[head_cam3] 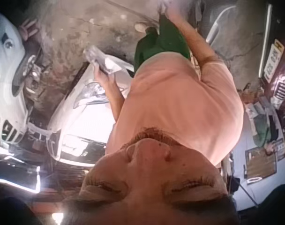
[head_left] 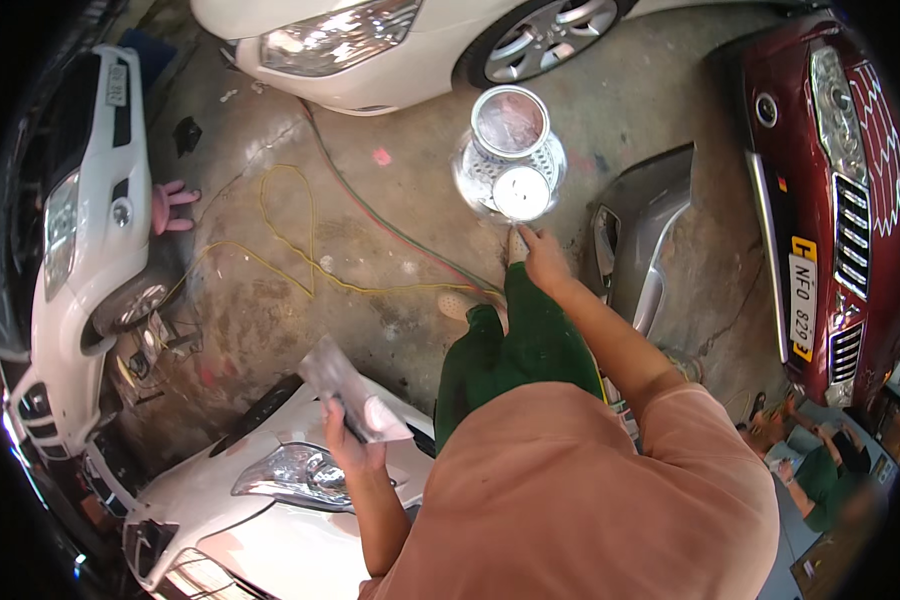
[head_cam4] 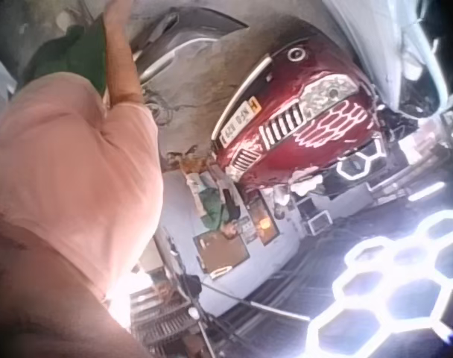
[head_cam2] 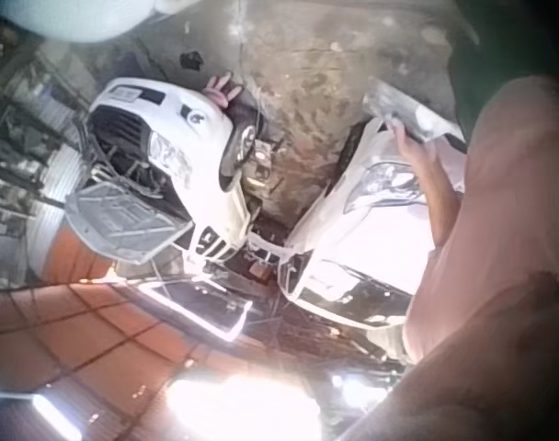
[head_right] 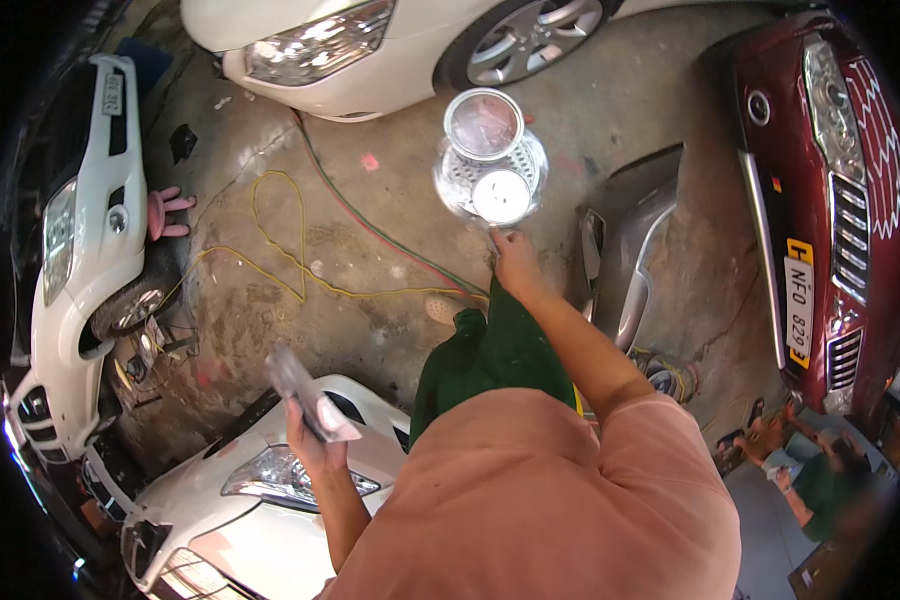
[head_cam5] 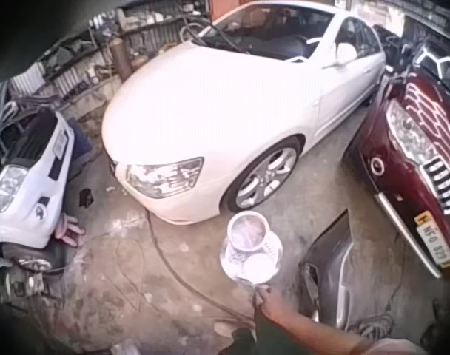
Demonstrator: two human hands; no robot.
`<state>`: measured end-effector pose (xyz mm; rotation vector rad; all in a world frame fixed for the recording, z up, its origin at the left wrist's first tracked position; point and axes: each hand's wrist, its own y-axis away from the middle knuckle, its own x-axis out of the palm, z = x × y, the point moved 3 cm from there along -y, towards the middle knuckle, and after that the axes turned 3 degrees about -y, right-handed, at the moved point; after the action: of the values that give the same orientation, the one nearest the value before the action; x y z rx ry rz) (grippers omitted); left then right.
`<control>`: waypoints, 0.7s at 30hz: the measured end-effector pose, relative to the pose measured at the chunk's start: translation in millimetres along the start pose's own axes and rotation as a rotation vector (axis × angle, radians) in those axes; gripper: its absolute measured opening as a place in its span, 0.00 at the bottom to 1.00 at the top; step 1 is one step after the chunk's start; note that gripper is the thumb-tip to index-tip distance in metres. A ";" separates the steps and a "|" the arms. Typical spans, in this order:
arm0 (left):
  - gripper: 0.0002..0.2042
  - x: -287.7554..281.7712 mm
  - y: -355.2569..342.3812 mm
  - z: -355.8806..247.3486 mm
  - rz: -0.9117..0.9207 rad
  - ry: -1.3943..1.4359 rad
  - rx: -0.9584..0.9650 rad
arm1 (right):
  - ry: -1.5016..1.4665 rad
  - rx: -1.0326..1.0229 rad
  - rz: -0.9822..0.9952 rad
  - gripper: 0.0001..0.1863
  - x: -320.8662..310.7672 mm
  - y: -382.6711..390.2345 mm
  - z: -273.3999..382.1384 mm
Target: The person applies body filler to a car's hood and front fender using a spreader, then uses a thin blade to smooth the filler into the gap around the headlight.
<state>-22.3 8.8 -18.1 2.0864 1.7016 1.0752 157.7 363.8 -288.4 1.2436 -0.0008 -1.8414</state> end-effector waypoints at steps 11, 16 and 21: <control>0.19 44.7 -46.6 77.7 -0.229 -0.168 -0.168 | 0.489 0.021 0.052 0.34 34.0 -113.5 -105.0; 0.21 58.7 -51.3 99.3 -0.283 -0.214 -0.199 | 0.512 0.003 0.056 0.33 31.2 -131.0 -111.7; 0.32 58.6 -55.5 109.5 -0.262 -0.239 -0.255 | 0.522 -0.032 0.119 0.31 30.5 -139.2 -114.5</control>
<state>12.4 107.0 -105.5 1.7040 1.5753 0.8720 148.3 479.0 -430.0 1.6302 0.2350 -1.3682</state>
